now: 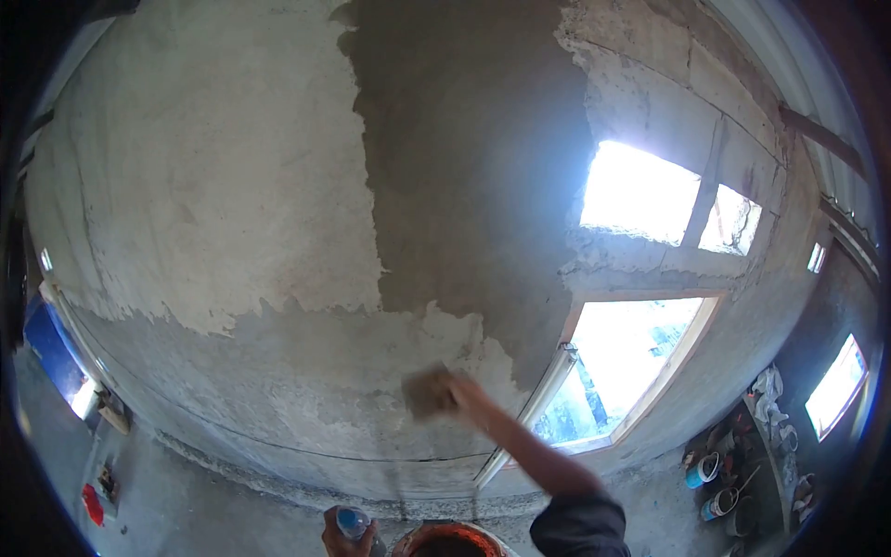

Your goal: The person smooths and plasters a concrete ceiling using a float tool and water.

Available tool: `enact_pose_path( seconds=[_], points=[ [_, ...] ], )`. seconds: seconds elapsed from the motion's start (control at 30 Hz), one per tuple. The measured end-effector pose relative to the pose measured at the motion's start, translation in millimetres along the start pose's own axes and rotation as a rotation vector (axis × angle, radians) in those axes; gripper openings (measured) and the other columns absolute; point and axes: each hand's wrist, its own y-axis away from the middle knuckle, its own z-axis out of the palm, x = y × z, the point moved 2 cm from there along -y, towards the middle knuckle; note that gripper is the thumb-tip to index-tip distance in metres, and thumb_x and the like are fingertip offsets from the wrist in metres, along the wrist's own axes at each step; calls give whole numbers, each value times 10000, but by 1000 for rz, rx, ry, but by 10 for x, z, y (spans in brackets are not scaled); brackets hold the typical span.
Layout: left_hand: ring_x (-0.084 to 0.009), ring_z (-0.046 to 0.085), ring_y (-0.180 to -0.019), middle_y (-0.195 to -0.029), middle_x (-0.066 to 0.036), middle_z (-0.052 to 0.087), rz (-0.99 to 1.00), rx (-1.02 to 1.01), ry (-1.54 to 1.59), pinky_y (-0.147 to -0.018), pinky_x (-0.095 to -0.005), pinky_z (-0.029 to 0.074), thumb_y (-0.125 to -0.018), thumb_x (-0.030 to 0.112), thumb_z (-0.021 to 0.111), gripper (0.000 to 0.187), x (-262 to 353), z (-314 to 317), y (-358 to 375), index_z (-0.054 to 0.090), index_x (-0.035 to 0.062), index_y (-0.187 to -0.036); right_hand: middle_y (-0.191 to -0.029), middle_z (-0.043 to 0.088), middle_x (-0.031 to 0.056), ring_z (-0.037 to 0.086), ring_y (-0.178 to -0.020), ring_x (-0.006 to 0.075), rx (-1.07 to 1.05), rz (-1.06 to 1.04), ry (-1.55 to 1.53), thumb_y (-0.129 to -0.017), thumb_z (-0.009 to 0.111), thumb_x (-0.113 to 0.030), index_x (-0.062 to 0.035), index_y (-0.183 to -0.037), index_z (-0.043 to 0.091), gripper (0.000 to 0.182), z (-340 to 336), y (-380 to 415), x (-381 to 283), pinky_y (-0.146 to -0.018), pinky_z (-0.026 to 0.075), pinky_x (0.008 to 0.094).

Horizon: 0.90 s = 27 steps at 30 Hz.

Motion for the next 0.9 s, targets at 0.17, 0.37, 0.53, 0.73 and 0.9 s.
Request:
enact_pose_path(
  seconds=[0.17,0.37,0.53,0.73,0.9],
  points=[
    [-336,629,-813,-873,-159,636,39,-165,-72,-726,-399,496,-683,276,819,524,305,57,-222,537,40,-1057,-1053,631,119,630,-962,212,66,122,-340,-841,623,-38,-10,-1089,583,252,-952,673,1628,-812,550,293],
    [-301,662,-874,-869,-162,662,28,-653,-152,-785,-380,498,-663,422,808,550,794,313,-507,581,60,-1009,-1066,615,174,619,-1010,281,164,23,-548,-868,560,-32,12,-1126,545,262,-974,1605,2009,-871,538,399],
    [-342,616,-1017,-1037,-212,649,203,-1074,-422,-871,-413,473,-692,542,734,696,625,897,-441,577,17,-1121,-1082,597,185,623,-974,323,236,-54,-422,-870,533,-34,53,-1127,518,271,-1008,1689,2009,-864,538,446],
    [-381,583,-1062,-1091,-263,616,118,-1351,-699,-892,-410,473,-657,579,705,806,401,1386,-396,571,-44,-1151,-1026,621,177,636,-939,299,162,-32,-506,-864,523,-30,73,-1081,560,243,-1165,1671,1828,-852,535,417],
    [-367,612,-1007,-1048,-262,633,126,-1427,-789,-859,-406,485,-629,551,704,740,661,1437,-390,628,-48,-1056,-1016,624,184,636,-931,312,153,6,-546,-858,516,-27,76,-1071,568,243,-1401,1591,2104,-848,536,431]
  ],
)
